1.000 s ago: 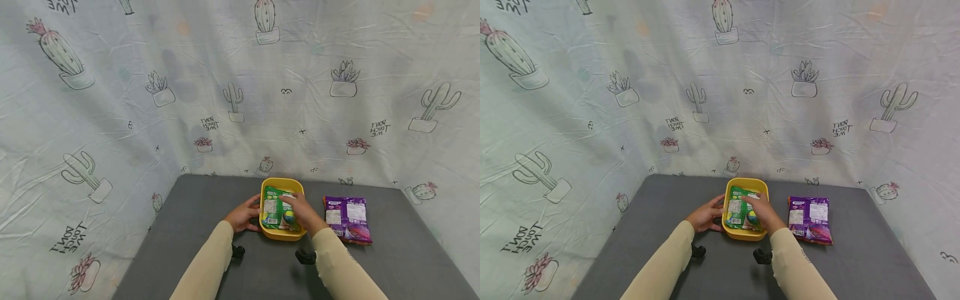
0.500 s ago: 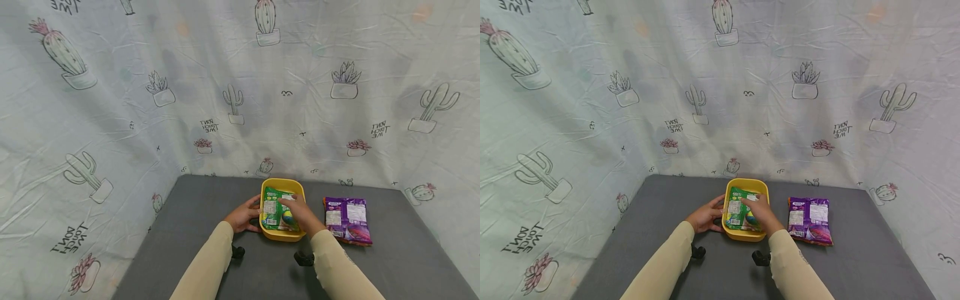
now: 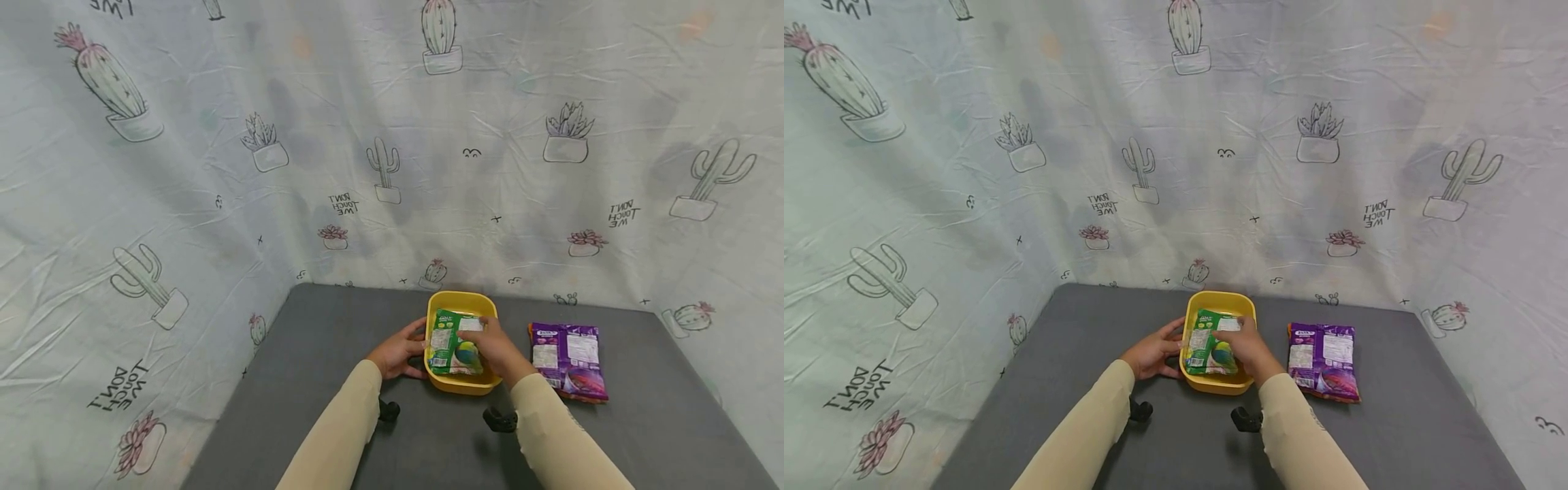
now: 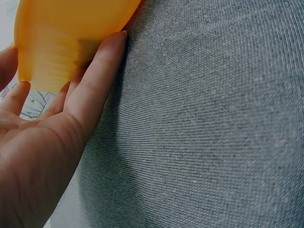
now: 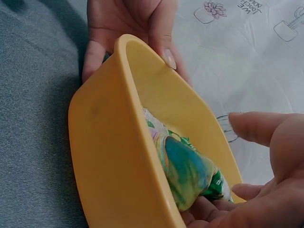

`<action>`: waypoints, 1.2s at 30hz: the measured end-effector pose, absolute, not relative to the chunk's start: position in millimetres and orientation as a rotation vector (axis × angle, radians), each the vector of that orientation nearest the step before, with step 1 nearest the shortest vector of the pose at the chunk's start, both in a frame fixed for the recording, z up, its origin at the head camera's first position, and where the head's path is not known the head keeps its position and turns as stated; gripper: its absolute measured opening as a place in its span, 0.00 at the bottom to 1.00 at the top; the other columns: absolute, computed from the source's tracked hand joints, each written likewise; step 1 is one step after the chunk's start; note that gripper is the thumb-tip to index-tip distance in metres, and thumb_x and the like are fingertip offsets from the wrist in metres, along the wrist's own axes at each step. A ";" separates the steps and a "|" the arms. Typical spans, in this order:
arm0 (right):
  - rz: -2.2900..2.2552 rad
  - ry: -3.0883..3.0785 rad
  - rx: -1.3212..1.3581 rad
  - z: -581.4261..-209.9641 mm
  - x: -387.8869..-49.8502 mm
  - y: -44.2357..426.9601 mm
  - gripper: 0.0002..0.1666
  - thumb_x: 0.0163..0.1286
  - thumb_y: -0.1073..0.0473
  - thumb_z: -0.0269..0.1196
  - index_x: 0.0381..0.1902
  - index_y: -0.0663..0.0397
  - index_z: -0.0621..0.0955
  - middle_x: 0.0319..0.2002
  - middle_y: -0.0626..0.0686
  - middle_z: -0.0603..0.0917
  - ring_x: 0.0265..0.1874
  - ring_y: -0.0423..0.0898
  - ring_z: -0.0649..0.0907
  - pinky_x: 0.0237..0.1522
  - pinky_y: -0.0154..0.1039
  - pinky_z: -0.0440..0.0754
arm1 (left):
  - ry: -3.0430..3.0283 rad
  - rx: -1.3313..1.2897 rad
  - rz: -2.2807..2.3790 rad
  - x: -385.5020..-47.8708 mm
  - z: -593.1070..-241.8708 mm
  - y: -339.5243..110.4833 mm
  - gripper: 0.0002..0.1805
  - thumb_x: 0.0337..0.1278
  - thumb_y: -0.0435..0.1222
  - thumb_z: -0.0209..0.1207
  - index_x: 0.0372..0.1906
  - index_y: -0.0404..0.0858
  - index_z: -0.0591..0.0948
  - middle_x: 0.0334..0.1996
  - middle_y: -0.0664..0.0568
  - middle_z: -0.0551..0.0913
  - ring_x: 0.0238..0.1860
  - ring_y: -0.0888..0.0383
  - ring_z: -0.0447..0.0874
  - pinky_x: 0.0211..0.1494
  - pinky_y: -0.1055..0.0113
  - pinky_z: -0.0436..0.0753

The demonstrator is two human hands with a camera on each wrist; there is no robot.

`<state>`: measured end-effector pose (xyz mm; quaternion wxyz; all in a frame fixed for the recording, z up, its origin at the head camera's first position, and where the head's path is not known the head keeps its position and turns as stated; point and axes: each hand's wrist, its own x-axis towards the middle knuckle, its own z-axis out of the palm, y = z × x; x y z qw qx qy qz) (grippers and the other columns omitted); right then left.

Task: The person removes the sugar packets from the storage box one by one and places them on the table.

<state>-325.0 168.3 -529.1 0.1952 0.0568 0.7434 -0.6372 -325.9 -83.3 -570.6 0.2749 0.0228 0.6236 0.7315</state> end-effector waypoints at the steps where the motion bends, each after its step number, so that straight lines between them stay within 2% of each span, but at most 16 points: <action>1: -1.795 2.082 0.158 -529.7 -324.9 168.7 0.56 0.83 0.55 0.66 0.87 0.64 0.41 0.80 0.74 0.52 0.77 0.72 0.60 0.76 0.72 0.59 | 1.675 0.063 1.967 -326.0 -570.5 -83.1 0.38 0.88 0.34 0.54 0.91 0.52 0.54 0.83 0.40 0.62 0.75 0.40 0.70 0.55 0.32 0.85; 6: -1.876 2.053 0.164 -531.7 -325.2 169.9 0.58 0.81 0.64 0.67 0.87 0.63 0.38 0.75 0.73 0.59 0.72 0.70 0.66 0.75 0.69 0.64 | 1.673 0.057 1.968 -326.6 -571.2 -82.3 0.38 0.88 0.34 0.54 0.91 0.52 0.55 0.83 0.40 0.62 0.75 0.40 0.70 0.55 0.32 0.85; 10: -1.874 2.040 0.202 -531.4 -326.1 172.4 0.60 0.79 0.64 0.68 0.87 0.64 0.37 0.73 0.73 0.61 0.69 0.69 0.71 0.72 0.68 0.69 | 1.675 0.051 1.967 -326.9 -571.9 -82.3 0.38 0.87 0.34 0.54 0.91 0.52 0.55 0.83 0.41 0.63 0.75 0.40 0.70 0.55 0.32 0.85; 15: -1.839 2.030 0.163 -533.4 -327.6 174.7 0.53 0.81 0.63 0.67 0.86 0.66 0.47 0.71 0.71 0.68 0.65 0.66 0.77 0.68 0.66 0.76 | 1.673 0.039 1.967 -327.9 -572.9 -82.5 0.38 0.87 0.35 0.55 0.90 0.53 0.55 0.83 0.41 0.63 0.75 0.40 0.71 0.55 0.32 0.85; 18: -1.821 2.047 0.142 -535.3 -328.3 176.0 0.52 0.80 0.63 0.67 0.87 0.63 0.49 0.72 0.71 0.67 0.66 0.67 0.76 0.69 0.67 0.74 | 1.676 0.040 1.965 -327.0 -572.4 -82.2 0.38 0.87 0.35 0.56 0.90 0.53 0.55 0.83 0.41 0.62 0.75 0.40 0.71 0.55 0.32 0.85; 21: -1.816 2.063 0.148 -536.1 -328.6 176.7 0.55 0.79 0.64 0.68 0.88 0.60 0.46 0.74 0.71 0.64 0.68 0.68 0.73 0.71 0.69 0.71 | 1.681 0.044 1.964 -326.2 -572.2 -81.8 0.38 0.87 0.35 0.56 0.90 0.53 0.56 0.83 0.41 0.62 0.75 0.40 0.71 0.55 0.32 0.85; 29: -1.798 2.103 0.149 -532.9 -327.5 173.9 0.57 0.76 0.69 0.69 0.88 0.58 0.46 0.73 0.72 0.64 0.66 0.69 0.74 0.70 0.68 0.73 | 1.676 0.042 1.956 -330.8 -572.5 -83.2 0.38 0.87 0.35 0.56 0.90 0.53 0.55 0.83 0.41 0.62 0.76 0.39 0.69 0.55 0.32 0.85; 36: -1.810 2.108 0.147 -533.5 -329.8 169.9 0.55 0.76 0.73 0.66 0.88 0.55 0.47 0.70 0.73 0.67 0.59 0.67 0.80 0.59 0.60 0.85 | 1.678 0.037 1.952 -334.9 -572.2 -85.0 0.38 0.87 0.35 0.55 0.90 0.54 0.56 0.83 0.41 0.62 0.76 0.39 0.68 0.55 0.32 0.85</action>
